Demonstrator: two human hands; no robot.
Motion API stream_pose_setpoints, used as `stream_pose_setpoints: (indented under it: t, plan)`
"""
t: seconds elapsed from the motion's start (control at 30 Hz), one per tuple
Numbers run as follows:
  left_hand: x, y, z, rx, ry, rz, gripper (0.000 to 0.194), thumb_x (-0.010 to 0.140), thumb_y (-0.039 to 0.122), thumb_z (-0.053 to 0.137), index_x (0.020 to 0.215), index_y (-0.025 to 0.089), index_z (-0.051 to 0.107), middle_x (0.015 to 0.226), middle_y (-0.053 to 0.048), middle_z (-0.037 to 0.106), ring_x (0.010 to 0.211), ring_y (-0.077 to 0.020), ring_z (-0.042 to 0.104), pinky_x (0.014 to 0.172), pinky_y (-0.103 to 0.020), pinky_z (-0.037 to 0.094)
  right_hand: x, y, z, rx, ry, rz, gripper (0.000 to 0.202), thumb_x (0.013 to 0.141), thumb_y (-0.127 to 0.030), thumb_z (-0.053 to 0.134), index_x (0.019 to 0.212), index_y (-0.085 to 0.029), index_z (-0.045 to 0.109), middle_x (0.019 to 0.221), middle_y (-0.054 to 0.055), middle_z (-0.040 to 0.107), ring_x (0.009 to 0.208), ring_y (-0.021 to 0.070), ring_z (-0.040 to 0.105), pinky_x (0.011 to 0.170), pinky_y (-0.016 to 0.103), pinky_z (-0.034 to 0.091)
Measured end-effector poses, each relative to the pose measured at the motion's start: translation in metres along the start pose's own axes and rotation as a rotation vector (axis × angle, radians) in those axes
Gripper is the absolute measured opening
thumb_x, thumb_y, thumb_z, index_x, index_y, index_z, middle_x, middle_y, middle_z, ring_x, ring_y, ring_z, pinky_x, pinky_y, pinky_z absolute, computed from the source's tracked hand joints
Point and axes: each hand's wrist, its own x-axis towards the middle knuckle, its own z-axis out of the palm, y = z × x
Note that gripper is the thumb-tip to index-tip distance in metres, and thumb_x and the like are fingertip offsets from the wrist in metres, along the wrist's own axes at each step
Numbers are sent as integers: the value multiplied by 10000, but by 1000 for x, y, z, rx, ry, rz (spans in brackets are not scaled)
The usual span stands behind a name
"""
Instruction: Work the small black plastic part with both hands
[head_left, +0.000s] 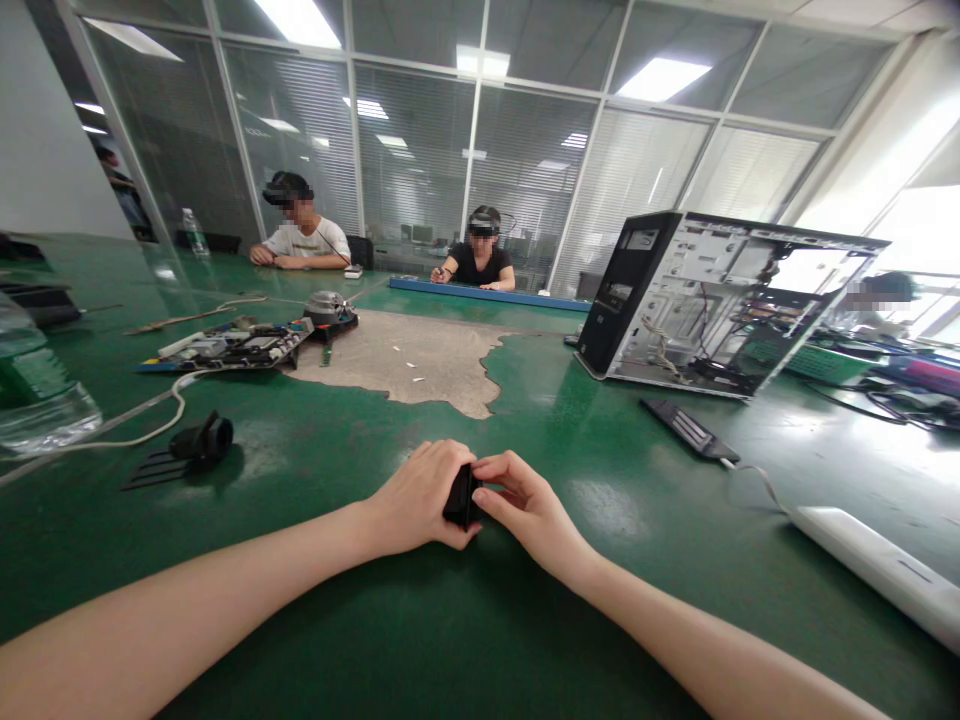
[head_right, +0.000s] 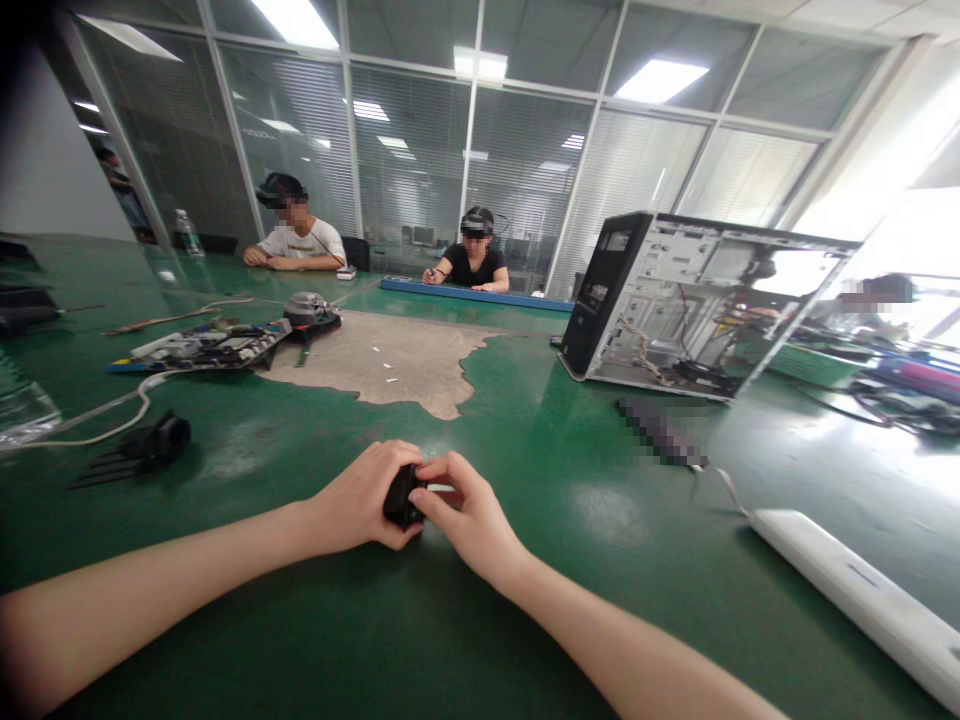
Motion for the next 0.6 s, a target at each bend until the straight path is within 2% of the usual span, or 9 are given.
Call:
stream_pose_setpoints:
  t: [0.2, 0.43, 0.6]
  plan:
    - [0, 0, 0, -1, 2, -1, 513, 606, 328, 609, 1032, 160, 377, 983, -83, 505, 887, -249, 500, 761, -360, 382, 1, 2, 0, 11, -50, 109, 266, 747, -310, 585, 944, -200, 447, 889, 21, 538, 845, 154, 552, 743, 315, 471]
    - [-1, -1, 2, 8, 3, 1, 495, 605, 301, 597, 1021, 162, 367, 990, -84, 500, 880, -247, 499, 758, -358, 377, -3, -3, 0, 50, -109, 83, 266, 728, -242, 615, 922, -210, 436, 881, 6, 520, 837, 141, 549, 725, 296, 486]
    - [0, -1, 1, -2, 6, -1, 504, 602, 309, 600, 1027, 169, 368, 977, -79, 502, 879, -246, 499, 757, -356, 374, -2, -2, 1, 27, -20, 16, 154, 748, -271, 590, 832, -200, 482, 880, 5, 518, 901, 149, 533, 767, 287, 469]
